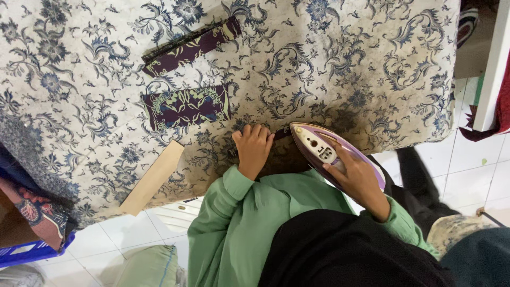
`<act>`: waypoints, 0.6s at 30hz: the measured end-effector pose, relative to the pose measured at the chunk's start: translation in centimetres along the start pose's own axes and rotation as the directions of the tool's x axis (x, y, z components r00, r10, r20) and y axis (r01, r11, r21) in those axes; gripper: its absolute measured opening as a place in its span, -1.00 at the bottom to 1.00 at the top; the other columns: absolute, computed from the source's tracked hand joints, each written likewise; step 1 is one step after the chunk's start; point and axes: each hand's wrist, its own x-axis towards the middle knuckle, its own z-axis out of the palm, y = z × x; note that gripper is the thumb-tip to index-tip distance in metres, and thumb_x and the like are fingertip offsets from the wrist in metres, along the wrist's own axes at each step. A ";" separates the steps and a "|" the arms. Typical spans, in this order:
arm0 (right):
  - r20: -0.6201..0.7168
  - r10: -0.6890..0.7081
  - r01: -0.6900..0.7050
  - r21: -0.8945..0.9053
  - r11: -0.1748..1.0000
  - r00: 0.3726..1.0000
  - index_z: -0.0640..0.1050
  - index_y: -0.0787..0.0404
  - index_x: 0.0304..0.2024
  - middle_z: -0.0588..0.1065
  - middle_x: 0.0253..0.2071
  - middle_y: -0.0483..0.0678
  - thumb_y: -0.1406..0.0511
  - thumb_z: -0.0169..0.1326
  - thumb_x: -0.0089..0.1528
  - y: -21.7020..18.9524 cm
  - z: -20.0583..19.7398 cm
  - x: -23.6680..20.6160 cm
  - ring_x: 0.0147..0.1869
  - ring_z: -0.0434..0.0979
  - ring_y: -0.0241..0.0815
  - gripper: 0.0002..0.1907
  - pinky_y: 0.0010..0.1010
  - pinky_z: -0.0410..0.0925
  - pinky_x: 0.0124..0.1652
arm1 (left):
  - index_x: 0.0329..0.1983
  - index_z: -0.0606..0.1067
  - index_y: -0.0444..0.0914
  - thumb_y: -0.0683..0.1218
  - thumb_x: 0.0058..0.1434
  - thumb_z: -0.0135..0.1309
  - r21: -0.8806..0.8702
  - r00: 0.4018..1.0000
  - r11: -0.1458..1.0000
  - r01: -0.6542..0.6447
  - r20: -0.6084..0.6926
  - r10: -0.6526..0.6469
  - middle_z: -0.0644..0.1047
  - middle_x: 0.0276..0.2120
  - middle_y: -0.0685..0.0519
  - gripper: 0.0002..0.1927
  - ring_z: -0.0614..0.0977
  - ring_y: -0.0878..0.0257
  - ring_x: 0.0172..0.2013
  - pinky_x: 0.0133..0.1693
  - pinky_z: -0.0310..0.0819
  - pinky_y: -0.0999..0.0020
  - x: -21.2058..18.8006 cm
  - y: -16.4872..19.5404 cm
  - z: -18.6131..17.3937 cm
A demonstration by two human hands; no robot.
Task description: The person irons several small rectangular pieces of patterned fabric on a floral-patterned table. They use a purple and white iron and a wooden board to press the fabric flat, repeatedly folding and ironing each piece.
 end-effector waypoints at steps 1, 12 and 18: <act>-0.004 -0.006 0.006 -0.005 1.000 1.000 0.42 0.23 0.31 0.59 -0.17 0.30 0.04 0.18 0.23 -0.1 -0.2 0.1 -0.21 0.62 0.31 -0.32 -0.01 0.44 -0.24 | -0.33 0.51 -0.11 0.02 0.27 0.22 0.002 1.000 1.000 0.007 -0.005 -0.007 0.47 -0.31 0.18 -0.83 0.41 0.18 -0.21 -0.14 0.11 0.11 0.0 -0.1 0.1; 0.048 -0.037 0.042 -0.094 0.995 0.998 0.43 0.15 0.33 0.60 -0.34 0.23 -0.02 0.16 0.21 0.0 0.6 0.1 -0.43 0.61 0.22 -0.28 -0.05 0.43 -0.38 | -0.37 0.53 -0.09 0.03 0.23 0.23 -0.024 0.999 0.999 0.036 0.002 -0.036 0.49 -0.35 0.19 -0.83 0.45 0.16 -0.21 -0.13 0.11 0.06 0.4 -0.2 0.5; 0.068 -0.088 0.093 -0.080 0.992 0.994 0.44 0.17 0.30 0.56 -0.53 0.14 -0.06 0.15 0.23 0.6 0.8 1.3 -0.59 0.56 0.08 -0.30 -0.16 0.40 -0.47 | -0.36 0.56 -0.08 0.08 0.22 0.24 -0.073 0.994 0.993 0.090 0.066 -0.085 0.53 -0.38 0.22 -0.82 0.45 0.18 -0.26 -0.11 0.10 0.08 -0.3 -1.4 -1.1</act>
